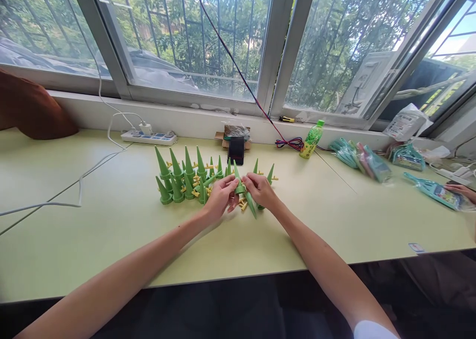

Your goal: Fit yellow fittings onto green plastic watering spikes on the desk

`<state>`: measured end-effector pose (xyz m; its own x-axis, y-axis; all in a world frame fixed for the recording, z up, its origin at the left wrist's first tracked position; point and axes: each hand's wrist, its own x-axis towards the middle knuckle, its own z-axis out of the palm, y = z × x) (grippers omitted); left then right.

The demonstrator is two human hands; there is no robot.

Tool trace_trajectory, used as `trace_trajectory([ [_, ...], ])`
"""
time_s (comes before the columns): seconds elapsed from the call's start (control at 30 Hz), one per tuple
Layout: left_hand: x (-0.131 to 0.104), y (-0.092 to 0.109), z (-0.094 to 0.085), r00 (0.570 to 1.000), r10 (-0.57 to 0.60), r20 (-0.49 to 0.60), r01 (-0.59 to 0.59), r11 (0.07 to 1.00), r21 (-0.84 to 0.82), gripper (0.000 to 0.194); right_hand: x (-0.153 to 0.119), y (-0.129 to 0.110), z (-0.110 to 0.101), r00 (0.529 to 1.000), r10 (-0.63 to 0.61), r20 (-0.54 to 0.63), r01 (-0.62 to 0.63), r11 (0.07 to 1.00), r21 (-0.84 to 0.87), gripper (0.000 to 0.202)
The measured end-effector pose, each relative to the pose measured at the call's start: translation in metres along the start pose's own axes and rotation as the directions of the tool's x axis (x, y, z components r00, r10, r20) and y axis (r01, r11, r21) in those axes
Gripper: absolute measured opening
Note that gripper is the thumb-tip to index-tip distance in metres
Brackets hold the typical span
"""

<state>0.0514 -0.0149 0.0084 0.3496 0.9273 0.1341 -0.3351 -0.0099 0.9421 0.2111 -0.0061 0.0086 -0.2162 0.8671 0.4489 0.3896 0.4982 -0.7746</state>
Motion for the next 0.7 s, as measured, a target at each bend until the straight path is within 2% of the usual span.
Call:
trace_trajectory([
  [0.17, 0.001, 0.005, -0.001, 0.982, -0.178, 0.067, 0.188, 0.961, -0.202, 0.033, 0.000, -0.002, -0.002, 1.000, -0.018, 0.004, 0.018, 1.000, -0.004, 0.049],
  [0.3, 0.001, 0.006, -0.001, 0.968, -0.242, 0.066, 0.251, 0.925, -0.286, 0.030, -0.001, -0.002, -0.002, 1.000, -0.018, -0.001, 0.018, 1.000, -0.010, 0.049],
  [0.4, 0.000, 0.003, 0.003, 0.979, -0.205, 0.004, 0.200, 0.949, -0.244, 0.030, 0.000, -0.002, -0.001, 0.999, -0.018, -0.036, 0.017, 0.999, -0.027, 0.049],
  [0.5, -0.003, 0.001, 0.008, 0.995, -0.085, -0.056, 0.079, 0.991, -0.105, 0.036, 0.001, -0.002, 0.000, 0.998, -0.032, -0.061, 0.029, 0.999, -0.042, 0.048],
  [0.6, -0.004, 0.001, 0.010, 0.999, 0.036, -0.034, -0.034, 0.998, 0.057, 0.039, 0.002, -0.002, 0.001, 0.995, -0.036, -0.095, 0.032, 0.999, -0.043, 0.049],
  [0.7, -0.005, 0.001, 0.008, 0.994, 0.110, 0.006, -0.109, 0.977, 0.186, 0.041, 0.003, -0.001, 0.000, 0.993, -0.014, -0.121, 0.011, 1.000, -0.025, 0.048],
])
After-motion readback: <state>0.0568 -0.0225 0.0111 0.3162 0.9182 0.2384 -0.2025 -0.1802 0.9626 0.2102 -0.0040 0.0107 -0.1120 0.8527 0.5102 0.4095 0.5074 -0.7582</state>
